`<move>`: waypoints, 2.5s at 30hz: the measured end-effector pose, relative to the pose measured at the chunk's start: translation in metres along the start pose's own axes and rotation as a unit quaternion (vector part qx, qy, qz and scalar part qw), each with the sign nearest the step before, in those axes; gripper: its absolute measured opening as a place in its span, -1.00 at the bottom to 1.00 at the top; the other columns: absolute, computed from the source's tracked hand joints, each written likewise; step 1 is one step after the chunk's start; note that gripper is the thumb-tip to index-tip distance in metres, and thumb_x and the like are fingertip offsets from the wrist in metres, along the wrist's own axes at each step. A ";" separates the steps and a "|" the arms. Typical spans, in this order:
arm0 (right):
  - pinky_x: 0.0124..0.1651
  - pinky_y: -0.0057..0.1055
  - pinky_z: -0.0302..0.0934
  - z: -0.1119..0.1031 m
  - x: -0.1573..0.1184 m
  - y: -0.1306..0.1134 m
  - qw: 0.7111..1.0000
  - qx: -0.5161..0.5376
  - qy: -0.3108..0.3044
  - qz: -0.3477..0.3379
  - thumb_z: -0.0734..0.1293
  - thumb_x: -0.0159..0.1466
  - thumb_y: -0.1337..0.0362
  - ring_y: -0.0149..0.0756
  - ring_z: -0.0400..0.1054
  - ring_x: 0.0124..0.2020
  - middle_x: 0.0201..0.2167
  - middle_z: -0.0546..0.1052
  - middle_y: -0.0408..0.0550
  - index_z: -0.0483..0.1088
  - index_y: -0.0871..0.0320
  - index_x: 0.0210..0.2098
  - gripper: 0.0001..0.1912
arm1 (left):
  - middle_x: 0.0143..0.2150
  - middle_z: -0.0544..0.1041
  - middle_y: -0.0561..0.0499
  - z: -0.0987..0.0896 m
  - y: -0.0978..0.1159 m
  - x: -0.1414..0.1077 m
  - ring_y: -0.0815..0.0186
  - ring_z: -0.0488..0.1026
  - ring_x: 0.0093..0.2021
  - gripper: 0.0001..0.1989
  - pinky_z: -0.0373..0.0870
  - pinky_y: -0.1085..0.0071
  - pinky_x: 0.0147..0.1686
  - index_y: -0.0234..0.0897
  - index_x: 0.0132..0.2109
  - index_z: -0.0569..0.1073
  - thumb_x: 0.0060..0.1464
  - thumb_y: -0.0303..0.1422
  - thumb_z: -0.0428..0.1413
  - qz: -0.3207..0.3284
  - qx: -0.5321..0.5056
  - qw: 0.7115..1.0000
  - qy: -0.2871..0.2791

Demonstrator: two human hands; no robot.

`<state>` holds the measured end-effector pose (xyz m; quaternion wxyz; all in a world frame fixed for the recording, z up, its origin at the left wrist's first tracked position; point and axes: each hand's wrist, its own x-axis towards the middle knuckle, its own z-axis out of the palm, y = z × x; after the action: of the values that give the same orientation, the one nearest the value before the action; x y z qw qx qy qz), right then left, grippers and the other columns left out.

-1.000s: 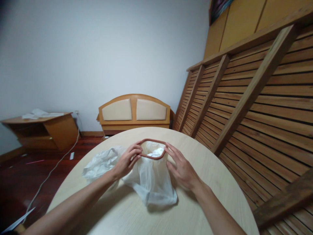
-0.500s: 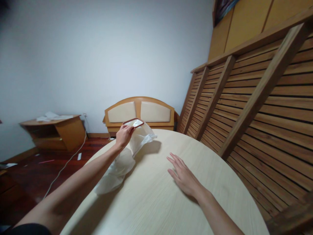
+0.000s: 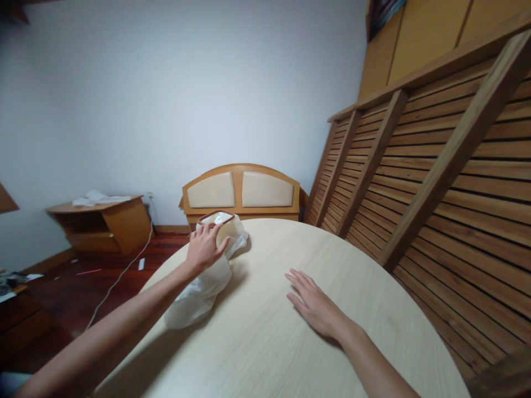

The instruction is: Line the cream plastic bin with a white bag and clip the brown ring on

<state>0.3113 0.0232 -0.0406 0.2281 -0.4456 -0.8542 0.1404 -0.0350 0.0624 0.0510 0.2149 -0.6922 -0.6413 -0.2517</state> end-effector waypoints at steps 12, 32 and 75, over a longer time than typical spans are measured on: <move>0.43 0.07 -0.12 0.011 0.004 0.004 0.997 -0.049 -0.041 0.053 0.05 0.40 -0.16 -0.01 -0.05 0.43 0.41 0.14 0.09 0.18 0.12 0.36 -0.30 | 0.45 0.05 -0.25 0.036 -0.054 -0.081 -0.25 -0.02 0.41 -0.45 0.18 -0.16 0.19 -0.20 0.34 0.26 0.29 -0.12 -0.09 -0.026 0.051 0.974 -0.218; 0.25 -0.09 0.12 0.011 0.064 0.031 0.990 -0.117 0.012 0.078 0.17 0.39 0.09 -0.05 0.27 0.18 0.14 0.43 0.14 0.39 0.15 0.14 -0.56 | 0.33 0.29 -0.29 0.055 0.092 -0.031 -0.21 0.12 0.36 -0.41 -0.02 -0.16 0.31 -0.26 0.27 0.33 0.18 -0.07 0.06 0.274 -0.142 0.931 -0.194; 0.34 -0.08 -0.05 0.031 0.103 0.036 0.990 -0.102 0.019 0.096 0.19 0.37 0.04 -0.04 0.17 0.28 0.26 0.34 0.12 0.34 0.16 0.21 -0.49 | 0.41 0.18 -0.21 0.139 0.078 -0.007 -0.04 0.09 0.41 -0.44 0.07 0.02 0.35 -0.26 0.33 0.28 0.30 -0.09 -0.08 0.240 -0.225 0.907 -0.263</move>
<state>0.2690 0.1273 -0.0559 0.1835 -0.5494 -0.8126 0.0654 0.0528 0.1361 -0.0597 -0.0687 -0.8964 -0.4151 -0.1392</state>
